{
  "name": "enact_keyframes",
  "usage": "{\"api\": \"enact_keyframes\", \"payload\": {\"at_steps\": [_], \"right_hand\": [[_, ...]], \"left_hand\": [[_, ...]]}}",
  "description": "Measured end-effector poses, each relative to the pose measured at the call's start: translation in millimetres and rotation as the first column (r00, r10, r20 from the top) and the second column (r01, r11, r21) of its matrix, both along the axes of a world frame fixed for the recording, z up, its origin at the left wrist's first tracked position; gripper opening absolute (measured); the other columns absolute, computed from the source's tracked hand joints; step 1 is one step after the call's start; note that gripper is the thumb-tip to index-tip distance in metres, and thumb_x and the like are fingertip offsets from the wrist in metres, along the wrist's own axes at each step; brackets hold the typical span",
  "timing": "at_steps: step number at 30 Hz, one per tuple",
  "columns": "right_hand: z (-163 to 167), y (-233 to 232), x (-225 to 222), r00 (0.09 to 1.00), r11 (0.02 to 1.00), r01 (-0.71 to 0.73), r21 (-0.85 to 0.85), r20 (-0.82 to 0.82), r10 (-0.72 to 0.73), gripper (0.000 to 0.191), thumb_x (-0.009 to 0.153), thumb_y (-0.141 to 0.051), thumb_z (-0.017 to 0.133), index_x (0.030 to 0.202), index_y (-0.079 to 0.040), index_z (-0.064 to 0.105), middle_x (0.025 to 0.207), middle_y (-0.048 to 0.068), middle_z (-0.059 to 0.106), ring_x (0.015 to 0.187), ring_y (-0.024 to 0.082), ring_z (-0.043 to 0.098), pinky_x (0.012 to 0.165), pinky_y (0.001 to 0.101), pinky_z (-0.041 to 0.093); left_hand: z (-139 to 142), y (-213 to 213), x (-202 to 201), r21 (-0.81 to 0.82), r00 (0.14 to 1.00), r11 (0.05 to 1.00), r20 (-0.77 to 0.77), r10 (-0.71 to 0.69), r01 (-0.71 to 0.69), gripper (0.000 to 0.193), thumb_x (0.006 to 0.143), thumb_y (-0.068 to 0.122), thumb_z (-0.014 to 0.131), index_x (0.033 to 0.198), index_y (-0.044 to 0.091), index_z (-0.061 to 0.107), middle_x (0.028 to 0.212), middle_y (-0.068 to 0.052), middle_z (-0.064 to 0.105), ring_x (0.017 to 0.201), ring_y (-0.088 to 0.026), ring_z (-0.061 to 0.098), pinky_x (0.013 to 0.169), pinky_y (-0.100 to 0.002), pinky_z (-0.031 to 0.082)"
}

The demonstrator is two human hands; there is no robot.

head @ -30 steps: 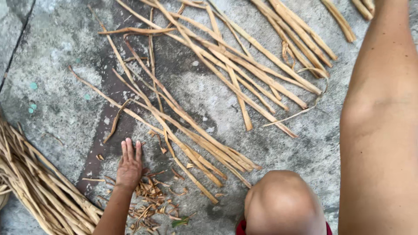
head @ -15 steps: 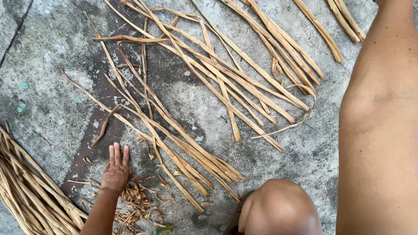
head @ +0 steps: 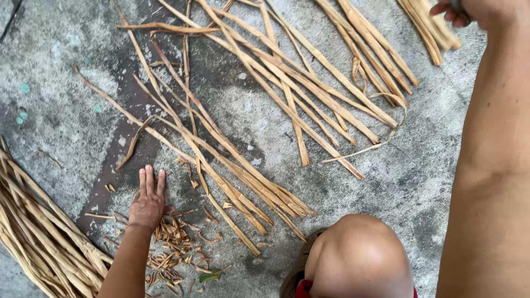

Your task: The person sits on a concrete floor and uses a pair of shears to trim and split dried plant stems. They hold the stems in their left hand and cut them into smaller pieces with the shears in their right hand, placing the trimmed pieces on the floor.

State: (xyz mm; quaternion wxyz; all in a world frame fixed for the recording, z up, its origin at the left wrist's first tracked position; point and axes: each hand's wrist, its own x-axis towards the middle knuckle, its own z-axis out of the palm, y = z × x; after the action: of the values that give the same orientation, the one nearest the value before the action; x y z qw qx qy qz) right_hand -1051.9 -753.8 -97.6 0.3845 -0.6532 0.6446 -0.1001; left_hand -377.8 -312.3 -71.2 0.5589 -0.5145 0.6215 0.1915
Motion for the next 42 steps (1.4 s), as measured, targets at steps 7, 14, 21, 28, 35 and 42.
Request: {"api": "enact_keyframes", "payload": {"at_steps": [7, 14, 21, 28, 35, 42], "right_hand": [[45.5, 111.7, 127.1, 0.985, 0.946, 0.153, 0.287, 0.037, -0.171, 0.031, 0.104, -0.003, 0.059, 0.133, -0.006, 0.067, 0.089, 0.014, 0.073, 0.056, 0.012, 0.059, 0.046, 0.0290, 0.046], [82.5, 220.0, 244.2, 0.999, 0.916, 0.036, 0.399, -0.041, -0.022, 0.035, 0.103, -0.004, 0.061, 0.138, -0.006, 0.066, 0.088, 0.007, 0.075, 0.058, 0.008, 0.057, 0.050, 0.0269, 0.047], [100.8, 315.3, 324.3, 0.979, 0.799, 0.077, 0.596, -0.199, 0.054, 0.041, 0.098, -0.011, 0.064, 0.137, -0.022, 0.067, 0.088, 0.008, 0.077, 0.054, 0.016, 0.055, 0.049, 0.0301, 0.049], [88.9, 442.9, 380.5, 0.998, 0.767, 0.068, 0.638, -0.037, -0.058, 0.042, 0.097, -0.010, 0.063, 0.139, -0.017, 0.063, 0.087, 0.008, 0.077, 0.053, 0.013, 0.059, 0.050, 0.0315, 0.051], [85.4, 548.2, 433.3, 0.996, 0.830, 0.080, 0.552, -0.067, -0.052, 0.047, 0.099, -0.013, 0.062, 0.145, -0.017, 0.060, 0.079, 0.013, 0.072, 0.051, 0.013, 0.054, 0.050, 0.0308, 0.050], [86.3, 599.4, 472.3, 0.945, 0.782, 0.171, 0.599, 0.123, -0.301, 0.045, 0.099, -0.008, 0.058, 0.144, -0.011, 0.057, 0.088, 0.007, 0.074, 0.055, 0.012, 0.055, 0.047, 0.0304, 0.048]], "left_hand": [[-3.9, 22.5, 24.4, -0.131, 0.993, 0.990, -0.111, 0.044, -0.059, 0.117, 0.088, 0.064, 0.060, 0.163, 0.006, -0.008, 0.168, -0.029, -0.009, 0.156, -0.040, -0.004, 0.114, -0.030, 0.042], [-23.9, 55.3, 56.2, -0.310, 0.949, 0.938, -0.312, 0.054, -0.155, 0.121, 0.081, 0.057, 0.075, 0.164, 0.006, 0.004, 0.167, -0.030, 0.000, 0.155, -0.044, 0.004, 0.109, -0.041, 0.047], [-37.8, 69.8, 77.2, -0.303, 0.919, 0.942, -0.394, 0.014, -0.144, 0.117, 0.085, 0.054, 0.074, 0.162, 0.003, 0.000, 0.161, -0.039, -0.006, 0.150, -0.052, 0.001, 0.094, -0.041, 0.056], [-47.4, 81.7, 92.1, -0.506, 0.931, 0.860, -0.281, -0.231, 0.061, 0.108, 0.092, 0.045, 0.071, 0.162, -0.002, 0.003, 0.158, -0.044, -0.001, 0.145, -0.059, 0.003, 0.064, -0.031, 0.061], [-35.4, 90.8, 107.8, -0.367, 0.878, 0.925, -0.470, -0.094, -0.097, 0.126, 0.082, 0.068, 0.072, 0.162, -0.002, 0.005, 0.163, -0.038, -0.003, 0.152, -0.051, 0.005, 0.090, -0.042, 0.059], [-29.2, 108.0, 133.1, -0.520, 0.751, 0.848, -0.600, -0.276, -0.103, 0.098, 0.082, 0.060, 0.072, 0.144, -0.009, 0.042, 0.150, -0.036, 0.030, 0.143, -0.046, 0.028, 0.104, -0.042, 0.048]]}}
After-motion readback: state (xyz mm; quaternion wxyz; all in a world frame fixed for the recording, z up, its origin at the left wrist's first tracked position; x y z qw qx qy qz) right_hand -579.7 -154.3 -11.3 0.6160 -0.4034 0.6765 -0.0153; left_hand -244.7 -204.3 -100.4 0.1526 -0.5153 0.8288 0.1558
